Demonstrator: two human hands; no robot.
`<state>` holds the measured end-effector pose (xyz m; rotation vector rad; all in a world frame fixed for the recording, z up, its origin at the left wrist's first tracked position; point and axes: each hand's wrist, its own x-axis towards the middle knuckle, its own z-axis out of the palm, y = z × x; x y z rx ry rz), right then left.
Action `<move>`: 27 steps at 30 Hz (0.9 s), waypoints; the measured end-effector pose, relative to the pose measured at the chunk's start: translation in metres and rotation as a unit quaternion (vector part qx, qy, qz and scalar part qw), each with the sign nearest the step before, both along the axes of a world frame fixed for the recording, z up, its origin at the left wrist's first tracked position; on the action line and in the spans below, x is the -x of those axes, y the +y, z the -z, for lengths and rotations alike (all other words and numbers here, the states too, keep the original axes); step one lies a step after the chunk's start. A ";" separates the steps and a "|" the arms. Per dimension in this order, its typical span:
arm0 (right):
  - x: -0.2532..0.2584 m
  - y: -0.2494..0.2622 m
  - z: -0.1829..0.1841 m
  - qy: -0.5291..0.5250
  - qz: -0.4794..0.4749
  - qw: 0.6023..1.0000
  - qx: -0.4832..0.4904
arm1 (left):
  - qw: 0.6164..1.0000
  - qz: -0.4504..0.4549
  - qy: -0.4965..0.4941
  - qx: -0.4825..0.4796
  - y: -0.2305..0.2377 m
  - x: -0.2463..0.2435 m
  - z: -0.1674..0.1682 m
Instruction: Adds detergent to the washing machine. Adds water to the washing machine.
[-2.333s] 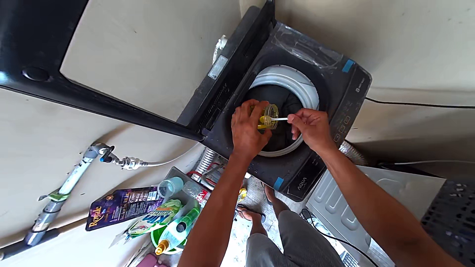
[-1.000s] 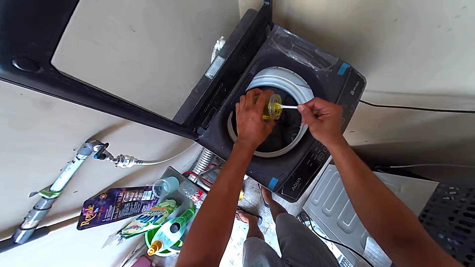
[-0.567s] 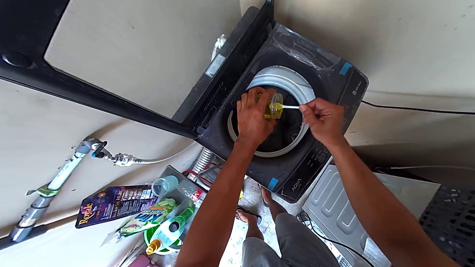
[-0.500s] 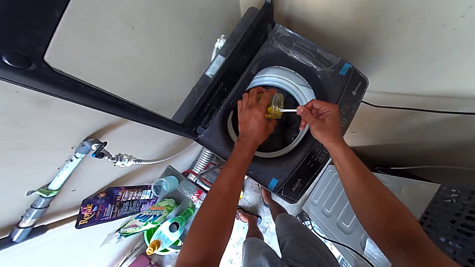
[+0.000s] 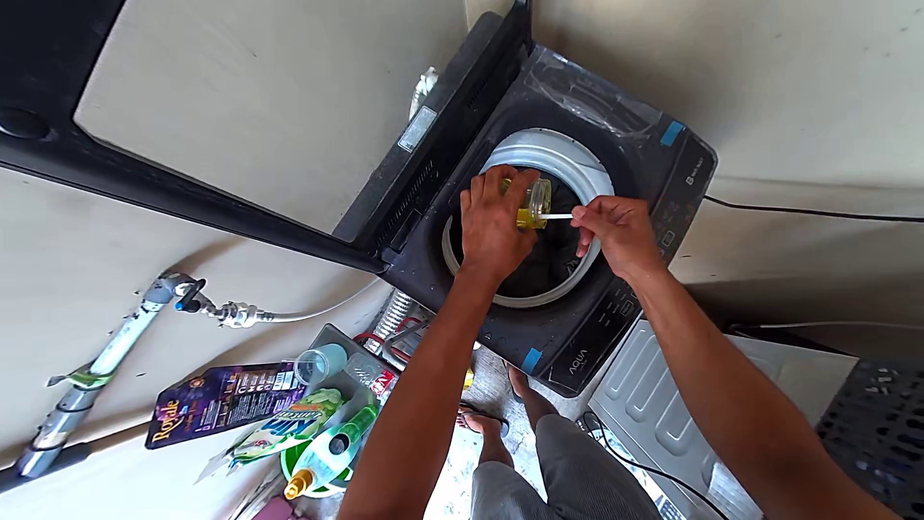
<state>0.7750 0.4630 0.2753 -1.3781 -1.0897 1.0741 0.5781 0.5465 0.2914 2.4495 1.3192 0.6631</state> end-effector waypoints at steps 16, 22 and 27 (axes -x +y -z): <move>-0.007 -0.010 -0.011 0.017 0.000 1.000 -0.023 | 1.000 -0.017 -0.015 0.000 -0.005 0.009 0.000; -0.021 -0.012 -0.008 -0.037 0.052 0.996 -0.068 | 1.000 -0.014 -0.006 -0.002 -0.006 0.008 -0.002; -0.007 -0.006 0.000 -0.140 -0.003 0.987 -0.076 | 1.000 0.011 0.010 -0.010 -0.005 -0.002 -0.004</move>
